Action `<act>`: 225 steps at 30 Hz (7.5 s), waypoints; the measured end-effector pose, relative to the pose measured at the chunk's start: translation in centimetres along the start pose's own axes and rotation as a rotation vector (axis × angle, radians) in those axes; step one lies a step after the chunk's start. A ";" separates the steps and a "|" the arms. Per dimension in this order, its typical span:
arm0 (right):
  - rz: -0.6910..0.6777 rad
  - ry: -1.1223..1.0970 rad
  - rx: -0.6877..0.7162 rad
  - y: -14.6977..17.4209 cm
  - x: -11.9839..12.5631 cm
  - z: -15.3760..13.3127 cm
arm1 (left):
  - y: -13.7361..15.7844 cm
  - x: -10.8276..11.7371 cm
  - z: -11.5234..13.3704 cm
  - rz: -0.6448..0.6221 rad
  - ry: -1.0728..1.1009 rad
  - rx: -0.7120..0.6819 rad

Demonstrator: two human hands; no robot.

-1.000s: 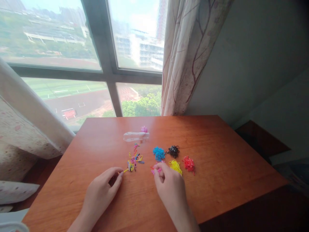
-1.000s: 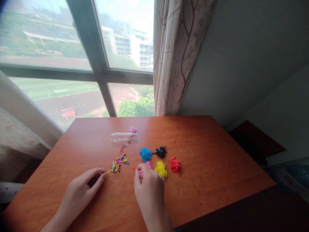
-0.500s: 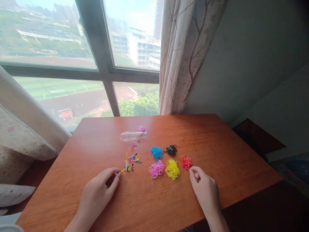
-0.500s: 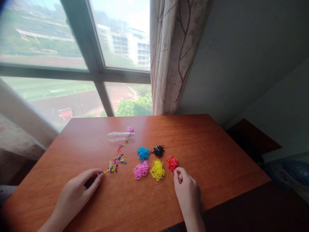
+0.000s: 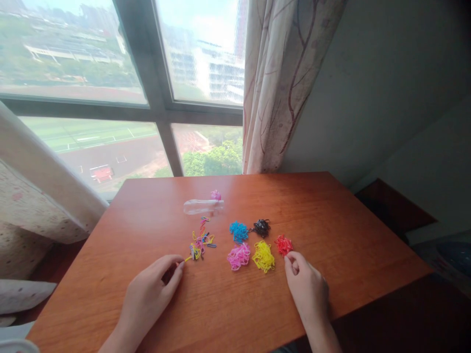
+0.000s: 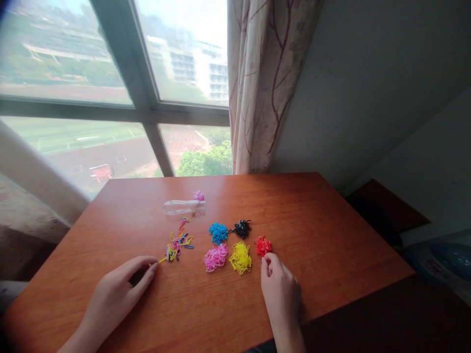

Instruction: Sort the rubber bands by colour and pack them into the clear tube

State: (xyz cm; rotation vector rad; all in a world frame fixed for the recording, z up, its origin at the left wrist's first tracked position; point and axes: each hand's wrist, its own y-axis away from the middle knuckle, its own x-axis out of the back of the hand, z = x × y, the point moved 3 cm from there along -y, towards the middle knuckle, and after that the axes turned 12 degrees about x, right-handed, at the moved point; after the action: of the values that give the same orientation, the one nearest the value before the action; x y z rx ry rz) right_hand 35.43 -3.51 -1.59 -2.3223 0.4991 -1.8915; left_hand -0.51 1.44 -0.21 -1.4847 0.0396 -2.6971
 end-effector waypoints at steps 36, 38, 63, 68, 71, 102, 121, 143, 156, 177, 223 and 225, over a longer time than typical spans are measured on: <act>-0.093 -0.530 0.493 3.2 -1.1 -14.3 | 0.3 -0.1 0.9 -0.022 -0.175 0.103; -0.093 -0.531 0.516 3.4 -1.3 -14.4 | 0.2 -0.1 0.8 -0.021 -0.163 0.097; -0.110 -0.621 0.495 3.3 -1.1 -14.1 | -0.2 0.0 3.7 -0.033 0.206 -0.062; -0.034 -0.687 0.499 3.3 -0.6 -13.9 | -1.3 -1.4 9.8 -0.159 0.109 -0.258; 0.045 -0.733 0.520 3.4 -0.3 -13.9 | -2.4 -2.6 13.2 -0.244 0.012 -0.366; -0.139 -0.619 0.418 1.6 0.0 -14.3 | -2.3 0.1 2.0 -0.050 0.082 0.001; -0.420 -0.202 0.349 -2.9 -0.8 -19.2 | -1.5 -1.0 1.2 -0.056 0.199 0.023; -0.435 -0.023 0.308 -5.5 0.8 -16.5 | -1.1 -0.6 1.8 -0.076 0.101 0.002; -0.360 0.046 0.209 -8.2 0.8 -12.9 | -1.1 -0.6 1.8 -0.069 0.062 -0.003; -0.423 -0.139 0.389 -5.0 -0.1 -19.4 | -1.2 -0.4 1.9 -0.051 0.078 -0.006; -0.239 -0.361 0.420 -3.9 0.7 -14.6 | -1.0 0.5 1.6 -0.129 -0.037 0.049; -0.213 -0.413 0.408 -2.8 0.7 -13.6 | -0.8 0.5 1.8 -0.156 -0.048 0.045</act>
State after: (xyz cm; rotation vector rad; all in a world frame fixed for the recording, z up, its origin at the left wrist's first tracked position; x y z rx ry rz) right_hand 22.97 0.59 2.90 -2.4428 -0.1681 -1.3514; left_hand 0.68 2.26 1.24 -1.6025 -0.1434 -2.7582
